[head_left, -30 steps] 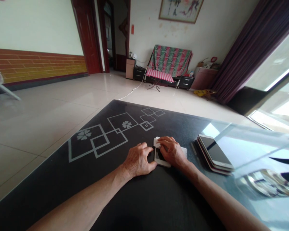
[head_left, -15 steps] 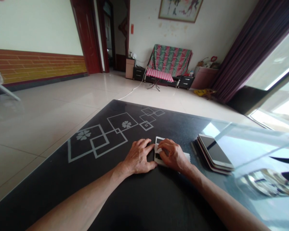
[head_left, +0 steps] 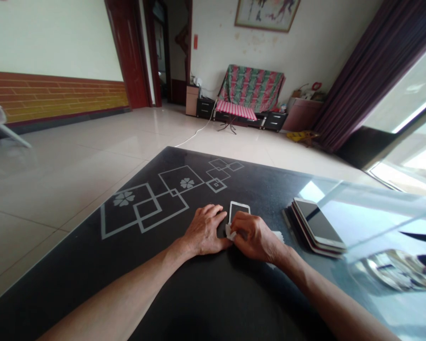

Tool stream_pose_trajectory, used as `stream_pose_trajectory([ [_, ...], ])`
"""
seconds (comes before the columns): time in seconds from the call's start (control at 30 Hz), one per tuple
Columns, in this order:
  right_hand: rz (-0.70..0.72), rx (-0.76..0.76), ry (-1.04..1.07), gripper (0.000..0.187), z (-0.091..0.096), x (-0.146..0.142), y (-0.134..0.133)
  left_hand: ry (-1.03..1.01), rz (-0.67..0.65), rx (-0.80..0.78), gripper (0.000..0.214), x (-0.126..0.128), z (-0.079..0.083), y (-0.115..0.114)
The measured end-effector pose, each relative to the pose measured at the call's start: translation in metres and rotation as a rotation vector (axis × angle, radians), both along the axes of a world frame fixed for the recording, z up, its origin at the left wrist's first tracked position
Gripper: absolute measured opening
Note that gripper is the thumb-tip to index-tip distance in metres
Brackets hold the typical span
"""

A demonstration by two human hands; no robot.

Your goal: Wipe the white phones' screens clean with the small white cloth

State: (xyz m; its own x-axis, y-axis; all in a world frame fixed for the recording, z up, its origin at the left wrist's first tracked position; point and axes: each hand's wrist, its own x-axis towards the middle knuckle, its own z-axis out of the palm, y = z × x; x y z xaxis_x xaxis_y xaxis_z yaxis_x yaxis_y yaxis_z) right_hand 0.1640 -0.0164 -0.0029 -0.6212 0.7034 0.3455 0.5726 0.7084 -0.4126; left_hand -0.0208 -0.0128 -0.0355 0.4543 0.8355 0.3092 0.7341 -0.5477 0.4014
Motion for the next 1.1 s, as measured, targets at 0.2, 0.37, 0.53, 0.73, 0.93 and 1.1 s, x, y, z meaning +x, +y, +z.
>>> stream_pose_trajectory([
  [0.2, 0.021, 0.059, 0.017, 0.022, -0.003, 0.008, 0.013, 0.024, -0.027, -0.016, 0.061, -0.002, 0.0, 0.001],
  [0.37, 0.026, 0.144, 0.008, 0.025, -0.015, 0.025, 0.018, 0.03, -0.042, -0.029, 0.063, -0.002, 0.003, 0.001],
  [0.53, -0.016, 0.142, 0.033, 0.022, -0.017, 0.032, -0.002, 0.039, -0.055, -0.035, 0.062, -0.002, 0.002, 0.0],
  [0.73, 0.017, 0.105, 0.087, 0.02, -0.015, 0.032, -0.023, 0.065, -0.056, -0.064, 0.063, -0.003, 0.005, 0.0],
  [0.93, 0.003, 0.123, 0.106, 0.022, -0.019, 0.026, -0.019, 0.096, -0.064, -0.053, 0.06, -0.004, 0.005, 0.001],
  [1.1, 0.005, 0.167, 0.075, 0.022, -0.023, 0.018, -0.011, 0.134, -0.051, -0.063, 0.062, -0.004, 0.003, 0.002],
])
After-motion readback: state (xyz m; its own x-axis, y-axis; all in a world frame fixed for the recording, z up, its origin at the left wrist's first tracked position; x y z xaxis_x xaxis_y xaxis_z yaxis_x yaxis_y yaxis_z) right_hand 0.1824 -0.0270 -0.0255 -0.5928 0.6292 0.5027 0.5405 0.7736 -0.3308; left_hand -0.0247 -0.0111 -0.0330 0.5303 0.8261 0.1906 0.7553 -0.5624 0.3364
